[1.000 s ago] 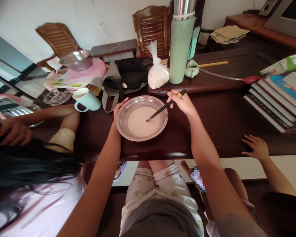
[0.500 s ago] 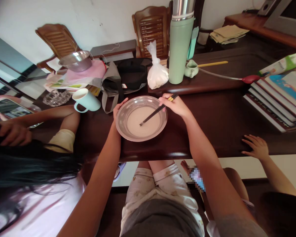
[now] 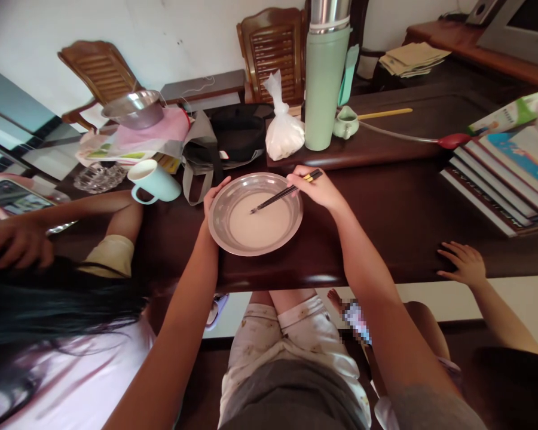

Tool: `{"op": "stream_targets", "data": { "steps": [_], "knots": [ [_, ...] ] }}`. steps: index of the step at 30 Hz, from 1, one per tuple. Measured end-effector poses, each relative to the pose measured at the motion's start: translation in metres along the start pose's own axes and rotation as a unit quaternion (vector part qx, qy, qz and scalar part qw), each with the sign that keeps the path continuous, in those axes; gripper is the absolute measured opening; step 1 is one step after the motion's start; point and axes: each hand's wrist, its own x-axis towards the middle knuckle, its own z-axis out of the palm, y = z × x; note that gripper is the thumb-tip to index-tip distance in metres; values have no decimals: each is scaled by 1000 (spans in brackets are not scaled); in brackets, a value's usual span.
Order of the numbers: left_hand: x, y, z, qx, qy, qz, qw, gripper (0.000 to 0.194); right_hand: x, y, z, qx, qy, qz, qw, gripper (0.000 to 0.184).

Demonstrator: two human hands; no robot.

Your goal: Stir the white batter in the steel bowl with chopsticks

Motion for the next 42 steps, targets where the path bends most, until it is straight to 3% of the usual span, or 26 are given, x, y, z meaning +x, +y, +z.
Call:
{"op": "stream_targets", "data": {
  "steps": [4, 9, 14, 20, 26, 31, 37, 42],
  "knots": [
    [0, 0, -1, 5, -6, -3, 1000, 28, -1, -1, -7, 6, 39, 4, 999, 30],
    [-1, 0, 0, 9, -4, 1, 1000, 27, -2, -9, 4, -3, -19, 22, 1000, 34],
    [-1, 0, 0, -14, -10, -2, 1000, 28, -3, -9, -1, 9, 47, 15, 999, 41],
    [-3, 2, 2, -21, -7, -8, 1000, 29, -4, -13, 2, -8, -47, 18, 999, 39],
    [-3, 1, 2, -8, -1, -2, 1000, 28, -3, -9, -5, -2, 59, 10, 998, 41],
    [-2, 2, 1, 2, 3, 1, 1000, 27, -2, -15, 6, 15, -32, 25, 999, 37],
    [0, 1, 0, 4, 14, -3, 1000, 28, -3, -11, -2, 11, 68, 8, 998, 39],
    [0, 0, -2, 3, 4, 0, 1000, 30, -3, -10, 5, 26, -31, 25, 999, 38]
  ]
}}
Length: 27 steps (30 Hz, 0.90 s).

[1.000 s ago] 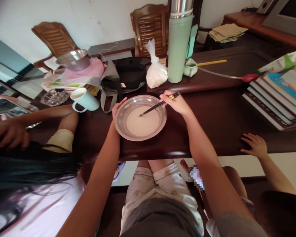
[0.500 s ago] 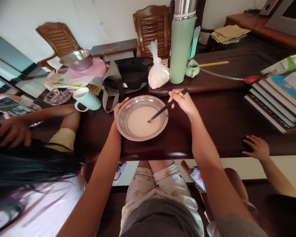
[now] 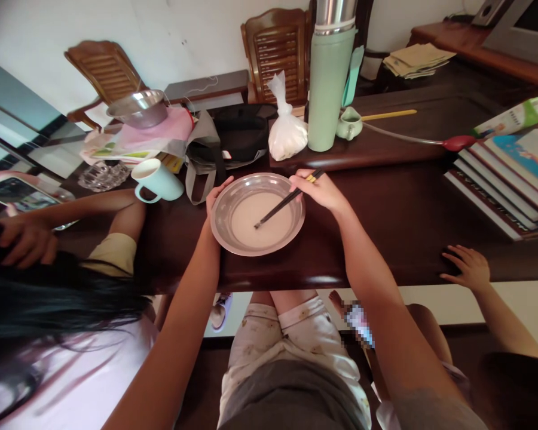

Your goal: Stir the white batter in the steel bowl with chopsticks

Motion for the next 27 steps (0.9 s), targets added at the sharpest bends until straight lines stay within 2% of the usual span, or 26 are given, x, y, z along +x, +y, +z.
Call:
{"op": "stream_targets", "data": {
  "steps": [2, 5, 7, 12, 14, 18, 23, 25, 27],
  "knots": [
    [0, 0, -1, 1, -2, 3, 1000, 30, 1, 0, 3, 1, 1, -4, 1000, 37],
    [0, -1, -1, 0, -6, 2, 1000, 29, 1, 2, -2, 2, 64, -21, 998, 36],
    [-1, -1, -1, 2, -8, 1, 1000, 30, -1, 2, -7, 6, 81, -28, 996, 38],
    [-1, -1, -3, 22, -7, 10, 1000, 32, -3, -5, 1, -17, -5, -12, 1000, 40],
    [0, -1, -3, 24, -10, 12, 1000, 32, -1, -5, 2, -25, 9, -15, 1000, 38],
    [1, -2, -3, 11, -11, 5, 1000, 32, -1, -1, -5, -5, 88, -30, 996, 38],
    [0, -2, -3, 14, -10, 10, 1000, 30, -1, -3, 1, -7, 6, -13, 1000, 37],
    [0, -1, -3, 20, -10, 11, 1000, 32, -1, -4, 4, -17, 12, -15, 1000, 34],
    [0, -1, -3, 24, -5, 10, 1000, 32, 0, -1, 1, -17, 53, -26, 998, 33]
  ]
}}
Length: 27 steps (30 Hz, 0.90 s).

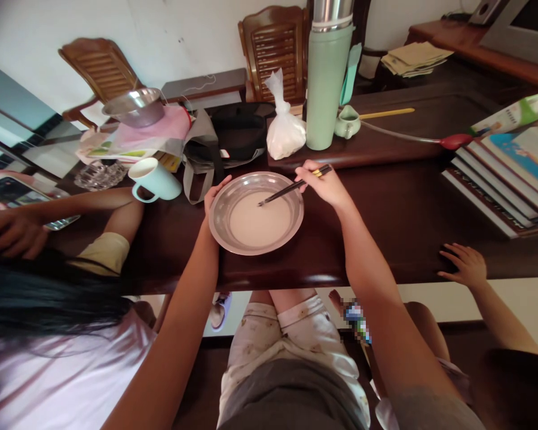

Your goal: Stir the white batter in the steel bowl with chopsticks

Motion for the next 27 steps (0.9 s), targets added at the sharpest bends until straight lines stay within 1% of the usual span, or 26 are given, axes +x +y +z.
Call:
{"op": "stream_targets", "data": {
  "steps": [2, 3, 7, 8, 9, 12, 13, 14, 15, 18, 19, 20, 21, 24, 25, 27],
  "knots": [
    [0, -1, 1, 1, 7, -1, 1000, 32, 0, 3, -5, 7, 31, -8, 999, 35],
    [0, -1, 1, 2, 11, 1, 1000, 31, -1, 4, -7, 11, 30, -7, 999, 37],
    [-2, 0, 2, -5, 3, 0, 1000, 30, -1, 0, -2, 18, -45, 18, 999, 38],
    [-3, 0, 2, -9, 0, 0, 1000, 30, -1, -2, -1, 13, -51, 22, 998, 37],
    [-3, 0, 2, -13, -3, 1, 1000, 30, -1, -3, 0, 10, -44, 24, 999, 37],
    [-3, 0, 1, -14, -2, 5, 1000, 31, 0, -3, -2, 13, 26, 21, 999, 40],
    [-2, -1, 1, -10, -2, 5, 1000, 32, 0, -2, -3, 21, 41, 18, 999, 41],
    [-2, -1, 1, -4, -1, 4, 1000, 32, 0, -2, -4, 28, 43, 17, 999, 43],
    [-1, -1, 1, 2, -1, 2, 1000, 33, -1, -1, -4, 33, 32, 18, 999, 44],
    [0, 0, 0, 18, -3, -1, 1000, 35, -1, -4, 0, 20, -45, 29, 998, 40],
    [1, 0, 0, 19, -5, -1, 1000, 35, -1, -5, 2, 12, -59, 30, 998, 39],
    [1, 0, 0, 18, -7, -1, 1000, 36, -1, -5, 2, 8, -57, 28, 998, 38],
    [1, 0, 0, 17, -10, 0, 1000, 37, -1, -5, 2, 8, -42, 24, 999, 37],
    [1, -1, 0, 21, -17, 2, 1000, 39, 0, -2, -2, 23, 24, 16, 999, 40],
    [0, -1, 0, 22, -18, 3, 1000, 39, 0, -1, -3, 28, 28, 18, 999, 42],
    [0, -1, 1, 20, -16, 1, 1000, 37, 0, 0, -2, 32, 0, 22, 999, 43]
  ]
}}
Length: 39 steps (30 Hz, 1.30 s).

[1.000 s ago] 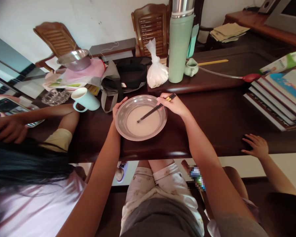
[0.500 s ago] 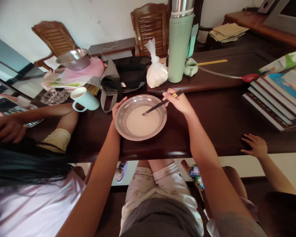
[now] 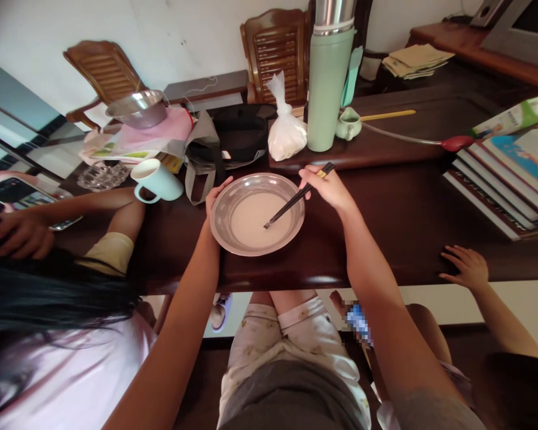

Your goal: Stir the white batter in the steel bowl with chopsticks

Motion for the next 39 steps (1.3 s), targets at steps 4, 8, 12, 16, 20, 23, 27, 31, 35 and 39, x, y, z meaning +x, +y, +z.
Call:
{"op": "stream_targets", "data": {
  "steps": [4, 8, 12, 16, 20, 23, 27, 31, 35, 39],
  "knots": [
    [-2, 2, 2, -14, 1, 3, 1000, 37, 1, -2, 6, -14, -49, 3, 999, 39],
    [-3, 1, 3, -14, -1, 5, 1000, 39, 1, -1, 1, -14, 27, 4, 1000, 41],
    [-1, 0, 3, -9, 9, -2, 1000, 36, 1, 0, 0, -5, -11, 7, 1000, 43],
    [-1, 0, 3, -13, 17, 0, 1000, 33, 1, 0, 4, -18, -40, -1, 999, 40],
    [-1, 1, 3, -21, 13, -2, 1000, 31, 0, 1, -3, -14, 25, -19, 999, 40],
    [-2, 1, 3, -28, 11, -6, 1000, 32, -1, 0, -2, -3, -14, -4, 1000, 40],
    [0, -1, 3, -19, 11, -3, 1000, 34, 0, -2, 4, -7, -61, 4, 998, 35],
    [0, 0, 2, -12, 7, 1, 1000, 37, 1, -1, 0, -9, 9, -4, 1000, 37],
    [0, 0, 2, 2, 13, 3, 1000, 36, 0, 0, 2, -2, -32, 9, 999, 40],
    [0, -1, 2, -11, 4, 3, 1000, 36, 1, 1, 5, -6, -54, 5, 999, 37]
  ]
}}
